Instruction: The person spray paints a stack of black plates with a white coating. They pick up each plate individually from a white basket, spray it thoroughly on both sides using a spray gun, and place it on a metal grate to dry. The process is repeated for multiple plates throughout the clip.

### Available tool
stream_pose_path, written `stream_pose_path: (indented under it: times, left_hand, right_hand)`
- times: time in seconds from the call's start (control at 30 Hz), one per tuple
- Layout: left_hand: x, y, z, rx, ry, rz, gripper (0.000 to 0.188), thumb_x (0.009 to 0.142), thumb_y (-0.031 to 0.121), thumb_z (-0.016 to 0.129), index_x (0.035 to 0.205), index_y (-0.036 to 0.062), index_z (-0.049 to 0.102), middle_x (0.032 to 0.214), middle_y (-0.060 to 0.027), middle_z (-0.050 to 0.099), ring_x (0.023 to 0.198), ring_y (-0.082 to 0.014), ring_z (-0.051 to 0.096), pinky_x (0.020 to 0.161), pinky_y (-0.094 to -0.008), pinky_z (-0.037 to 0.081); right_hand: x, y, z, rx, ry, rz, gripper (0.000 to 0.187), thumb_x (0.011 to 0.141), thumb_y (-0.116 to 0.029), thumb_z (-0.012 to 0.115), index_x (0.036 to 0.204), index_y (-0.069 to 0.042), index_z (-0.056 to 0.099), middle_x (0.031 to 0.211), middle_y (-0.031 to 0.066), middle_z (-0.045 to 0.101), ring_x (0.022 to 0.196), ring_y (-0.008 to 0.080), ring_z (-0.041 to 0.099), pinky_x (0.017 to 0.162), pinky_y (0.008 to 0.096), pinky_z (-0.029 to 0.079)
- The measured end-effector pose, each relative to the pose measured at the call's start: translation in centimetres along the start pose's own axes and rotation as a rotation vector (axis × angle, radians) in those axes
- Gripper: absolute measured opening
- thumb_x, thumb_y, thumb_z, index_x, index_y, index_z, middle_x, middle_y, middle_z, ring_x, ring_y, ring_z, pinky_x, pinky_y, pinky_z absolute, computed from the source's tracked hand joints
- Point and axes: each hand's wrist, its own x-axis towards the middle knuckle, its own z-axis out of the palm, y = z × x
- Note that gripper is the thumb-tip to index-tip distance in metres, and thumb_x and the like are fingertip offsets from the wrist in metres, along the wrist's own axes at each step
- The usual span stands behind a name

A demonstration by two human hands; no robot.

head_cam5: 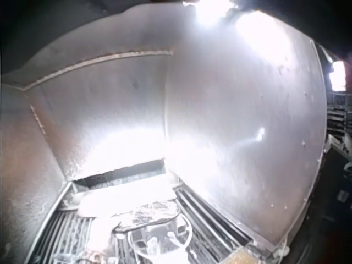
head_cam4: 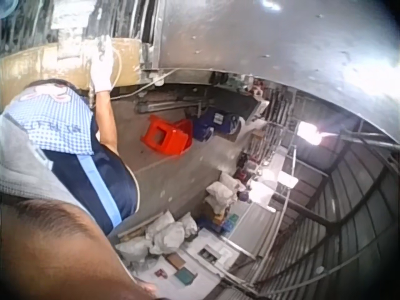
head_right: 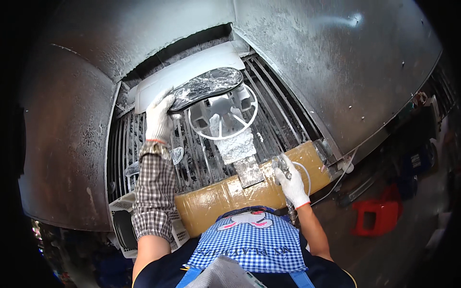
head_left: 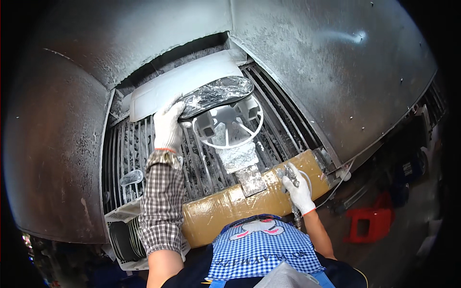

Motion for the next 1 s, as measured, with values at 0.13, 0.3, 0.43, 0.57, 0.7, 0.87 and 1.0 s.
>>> stream_pose_path:
  times: [0.13,0.3,0.43,0.57,0.7,0.87,1.0]
  left_hand:
    - [2.9,-1.4,0.4,0.031,-0.04,0.045,0.038,0.098,0.003,0.066,0.135,-0.0034,0.069,0.112,-0.0161,0.077,0.077,-0.0177,0.075,0.048,-0.0258,0.058]
    - [4.4,-2.7,1.0,0.046,-0.083,-0.034,0.036,0.098,0.002,0.065,0.134,-0.0042,0.068,0.11,-0.015,0.077,0.08,-0.0183,0.076,0.05,-0.0255,0.058]
    - [5.4,-3.6,1.1,0.089,-0.069,-0.052,0.04,0.098,0.003,0.066,0.138,-0.0053,0.065,0.11,-0.0164,0.077,0.08,-0.0191,0.077,0.048,-0.0243,0.057]
    - [6.5,-4.2,0.1,0.09,-0.107,-0.09,0.047,0.097,0.005,0.068,0.141,-0.0103,0.06,0.11,-0.0175,0.077,0.077,-0.0196,0.076,0.047,-0.0227,0.055]
    - [6.5,-4.0,-0.1,0.253,-0.086,-0.071,0.055,0.095,0.006,0.07,0.145,-0.0121,0.056,0.11,-0.0187,0.076,0.076,-0.0173,0.075,0.051,-0.0225,0.058]
    - [5.2,-3.1,0.8,0.5,0.016,-0.016,0.052,0.089,0.006,0.077,0.136,-0.0098,0.067,0.109,-0.0185,0.077,0.075,-0.0143,0.071,0.058,-0.0248,0.055]
    - [5.8,-4.5,-0.1,0.513,0.071,0.004,0.05,0.088,0.006,0.077,0.135,-0.0089,0.068,0.107,-0.0166,0.077,0.072,-0.0135,0.069,0.059,-0.0252,0.054]
  right_hand:
    - [-0.1,-0.4,0.0,-0.019,0.007,-0.023,0.067,0.105,-0.023,0.066,0.162,0.001,0.04,0.114,0.0051,0.065,0.097,0.011,0.059,0.086,0.0267,0.049]
    - [-0.3,-0.3,-0.1,-0.028,0.037,-0.064,0.066,0.105,-0.021,0.067,0.162,0.001,0.041,0.114,0.0028,0.068,0.095,0.0085,0.061,0.086,0.0251,0.051]
    - [-0.3,-1.0,-0.1,-0.053,0.04,-0.077,0.066,0.105,-0.02,0.067,0.162,0.002,0.041,0.125,0.0069,0.068,0.107,0.0121,0.062,0.097,0.028,0.051]
    - [-0.3,-1.6,-0.1,0.026,0.007,-0.004,0.069,0.104,-0.031,0.067,0.16,0.002,0.043,0.142,0.0207,0.066,0.133,0.0253,0.062,0.113,0.0363,0.046]
    - [-0.4,-1.7,-0.2,0.024,0.038,-0.034,0.065,0.104,-0.017,0.067,0.161,0.002,0.042,0.137,0.0106,0.065,0.119,0.0153,0.062,0.105,0.0302,0.049]
    - [-0.1,-1.1,-0.3,0.02,0.021,-0.003,0.069,0.104,-0.031,0.068,0.158,0.004,0.044,0.147,0.0208,0.063,0.136,0.0253,0.06,0.115,0.0365,0.045]
    - [0.0,-1.4,-0.1,0.011,0.011,-0.015,0.07,0.104,-0.031,0.068,0.159,0.004,0.044,0.147,0.0208,0.063,0.136,0.0254,0.06,0.115,0.0364,0.044]
